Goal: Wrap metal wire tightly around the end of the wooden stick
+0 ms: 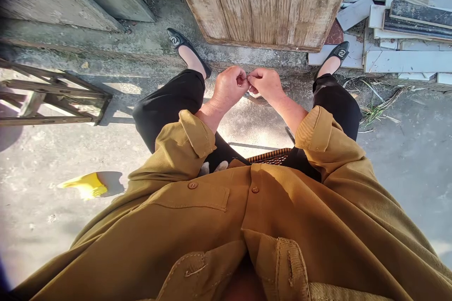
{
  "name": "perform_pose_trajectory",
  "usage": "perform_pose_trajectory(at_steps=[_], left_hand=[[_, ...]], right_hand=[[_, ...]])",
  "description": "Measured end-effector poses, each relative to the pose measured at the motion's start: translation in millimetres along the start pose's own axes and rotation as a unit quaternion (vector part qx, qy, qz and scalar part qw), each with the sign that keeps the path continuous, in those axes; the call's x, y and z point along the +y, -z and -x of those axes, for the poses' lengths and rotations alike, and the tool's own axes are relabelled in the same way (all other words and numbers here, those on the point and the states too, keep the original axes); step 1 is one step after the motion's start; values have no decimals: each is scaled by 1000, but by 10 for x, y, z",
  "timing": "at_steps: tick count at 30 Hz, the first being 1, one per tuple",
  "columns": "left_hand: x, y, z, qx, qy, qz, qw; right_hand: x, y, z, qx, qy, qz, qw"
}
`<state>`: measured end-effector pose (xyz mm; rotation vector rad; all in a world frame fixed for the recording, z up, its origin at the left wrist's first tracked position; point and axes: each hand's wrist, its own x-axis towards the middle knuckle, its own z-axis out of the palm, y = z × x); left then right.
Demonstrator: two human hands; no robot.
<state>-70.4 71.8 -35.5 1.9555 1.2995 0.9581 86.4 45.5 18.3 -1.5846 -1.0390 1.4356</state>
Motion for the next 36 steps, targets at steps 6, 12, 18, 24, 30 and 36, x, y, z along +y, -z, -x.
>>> perform_pose_trajectory(at_steps=[6, 12, 18, 24, 30, 36], left_hand=[[-4, -34, 42, 8, -27, -48, 998], [-73, -167, 65, 87, 13, 51, 995], [-131, -265, 80, 113, 11, 82, 990], [-137, -214, 84, 89, -50, 47, 994], [-199, -204, 79, 82, -87, 22, 993], [-83, -126, 79, 101, 29, 111, 988]], right_hand=[[-132, 28, 63, 3, -47, -24, 999], [-90, 32, 39, 5, -8, -3, 1000], [-22, 47, -9, 1, 11, 8, 1000], [-269, 48, 115, -3, -71, -30, 997], [-348, 28, 146, -11, -89, -17, 996], [-277, 81, 106, -45, 1, 29, 999]])
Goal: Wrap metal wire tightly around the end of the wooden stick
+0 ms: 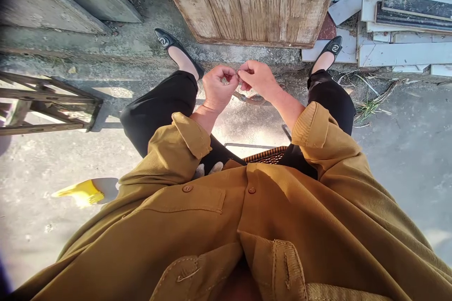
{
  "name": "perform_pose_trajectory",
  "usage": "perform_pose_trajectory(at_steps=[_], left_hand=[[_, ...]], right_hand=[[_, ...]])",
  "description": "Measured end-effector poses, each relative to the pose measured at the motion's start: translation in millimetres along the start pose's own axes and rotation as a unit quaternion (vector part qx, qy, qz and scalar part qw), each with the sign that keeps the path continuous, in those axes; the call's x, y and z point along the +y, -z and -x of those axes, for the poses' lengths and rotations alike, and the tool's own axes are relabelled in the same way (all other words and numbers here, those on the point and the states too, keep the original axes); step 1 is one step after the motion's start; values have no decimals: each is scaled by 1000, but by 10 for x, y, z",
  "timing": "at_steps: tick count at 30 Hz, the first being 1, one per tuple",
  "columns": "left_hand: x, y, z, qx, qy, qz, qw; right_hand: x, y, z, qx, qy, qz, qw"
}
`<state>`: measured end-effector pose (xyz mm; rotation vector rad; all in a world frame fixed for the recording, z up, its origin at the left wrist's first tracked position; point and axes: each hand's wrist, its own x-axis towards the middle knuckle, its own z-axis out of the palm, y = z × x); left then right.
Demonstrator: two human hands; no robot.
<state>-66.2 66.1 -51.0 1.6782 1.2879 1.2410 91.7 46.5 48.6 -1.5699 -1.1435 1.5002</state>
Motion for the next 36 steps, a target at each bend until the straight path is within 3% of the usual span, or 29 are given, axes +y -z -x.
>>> perform_pose_trajectory(at_steps=[7, 18, 25, 30, 36], left_hand=[[-10, 41, -25, -8, 60, 61, 996], [41, 104, -75, -44, 79, 147, 985], [156, 81, -77, -46, 74, 99, 991], [274, 104, -106, -68, 76, 107, 989], [239, 131, -96, -85, 83, 100, 988]], right_hand=[[-21, 105, 5, -35, 87, 108, 990], [53, 205, -66, -86, 158, 183, 967], [-71, 179, 46, -38, 83, 130, 987], [-162, 197, 82, -46, 40, 85, 995], [-154, 203, 89, -59, 67, 120, 989]])
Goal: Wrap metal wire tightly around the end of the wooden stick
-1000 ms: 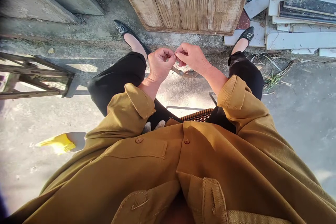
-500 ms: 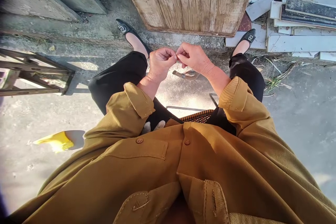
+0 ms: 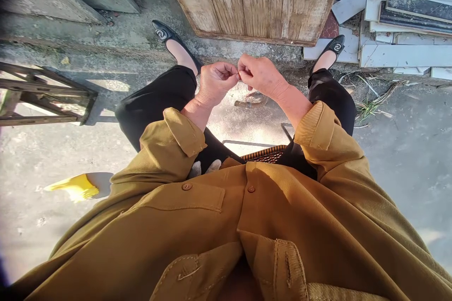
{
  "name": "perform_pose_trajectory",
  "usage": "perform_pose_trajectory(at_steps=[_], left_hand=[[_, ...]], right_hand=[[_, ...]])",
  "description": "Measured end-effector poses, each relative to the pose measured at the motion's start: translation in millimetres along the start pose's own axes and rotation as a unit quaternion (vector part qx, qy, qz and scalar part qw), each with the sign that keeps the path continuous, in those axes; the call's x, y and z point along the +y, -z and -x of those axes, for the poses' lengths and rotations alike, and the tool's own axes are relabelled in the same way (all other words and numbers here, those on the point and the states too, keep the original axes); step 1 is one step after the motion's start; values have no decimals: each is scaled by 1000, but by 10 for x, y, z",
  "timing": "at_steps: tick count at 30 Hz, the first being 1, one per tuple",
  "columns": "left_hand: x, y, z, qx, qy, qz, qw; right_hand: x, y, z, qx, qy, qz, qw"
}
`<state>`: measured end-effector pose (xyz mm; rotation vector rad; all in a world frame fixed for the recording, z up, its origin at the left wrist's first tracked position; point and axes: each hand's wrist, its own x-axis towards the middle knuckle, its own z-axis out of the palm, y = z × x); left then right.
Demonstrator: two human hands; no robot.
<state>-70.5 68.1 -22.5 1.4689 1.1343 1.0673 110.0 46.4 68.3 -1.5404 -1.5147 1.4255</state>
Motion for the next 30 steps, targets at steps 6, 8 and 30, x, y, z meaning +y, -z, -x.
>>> perform_pose_trajectory(at_steps=[6, 8, 30], left_hand=[[-65, -50, 34, 35, -25, -49, 998], [-84, -57, 38, 38, -48, -73, 995], [-138, 112, -68, -59, -219, -155, 962]], right_hand=[[39, -130, 25, 22, -39, -42, 998], [34, -170, 6, 28, -73, -82, 994], [-16, -64, -102, -1, -208, -204, 957]])
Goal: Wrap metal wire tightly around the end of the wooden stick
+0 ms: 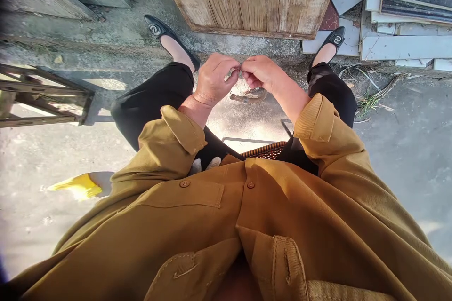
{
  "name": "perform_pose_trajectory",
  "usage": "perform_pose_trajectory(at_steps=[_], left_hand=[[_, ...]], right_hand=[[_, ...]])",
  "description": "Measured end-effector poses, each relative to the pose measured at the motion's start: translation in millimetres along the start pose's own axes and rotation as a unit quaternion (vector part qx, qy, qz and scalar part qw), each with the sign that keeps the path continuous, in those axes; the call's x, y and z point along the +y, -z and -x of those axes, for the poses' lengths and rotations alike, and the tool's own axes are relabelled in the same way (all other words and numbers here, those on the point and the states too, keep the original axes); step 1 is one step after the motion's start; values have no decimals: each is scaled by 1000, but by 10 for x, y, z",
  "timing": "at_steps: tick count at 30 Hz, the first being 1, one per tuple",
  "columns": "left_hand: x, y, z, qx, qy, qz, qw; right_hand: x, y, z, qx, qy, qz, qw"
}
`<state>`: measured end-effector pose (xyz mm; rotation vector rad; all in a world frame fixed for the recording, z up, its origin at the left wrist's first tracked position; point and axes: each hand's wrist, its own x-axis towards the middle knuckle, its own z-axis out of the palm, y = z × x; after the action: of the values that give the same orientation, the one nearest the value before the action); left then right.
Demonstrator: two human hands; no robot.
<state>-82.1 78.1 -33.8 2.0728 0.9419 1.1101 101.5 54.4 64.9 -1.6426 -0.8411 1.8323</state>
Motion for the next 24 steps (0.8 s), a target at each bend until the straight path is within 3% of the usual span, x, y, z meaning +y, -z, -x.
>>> perform_pose_trajectory(at_steps=[4, 14, 16, 20, 24], left_hand=[[-15, 46, -40, -31, 6, 23, 999], [-9, 54, -94, 21, 59, 54, 997], [-27, 62, -101, 16, 51, 59, 997], [-54, 82, -104, -49, -8, 5, 999], [-91, 95, -109, -26, 13, 22, 999]], right_hand=[[-13, -14, 16, 5, 4, 22, 1000], [12, -28, 0, 17, 60, 52, 997], [7, -26, -6, 19, 53, 54, 997], [-23, -40, 15, 30, 30, 61, 997], [-32, -64, 36, 34, 25, 67, 997]])
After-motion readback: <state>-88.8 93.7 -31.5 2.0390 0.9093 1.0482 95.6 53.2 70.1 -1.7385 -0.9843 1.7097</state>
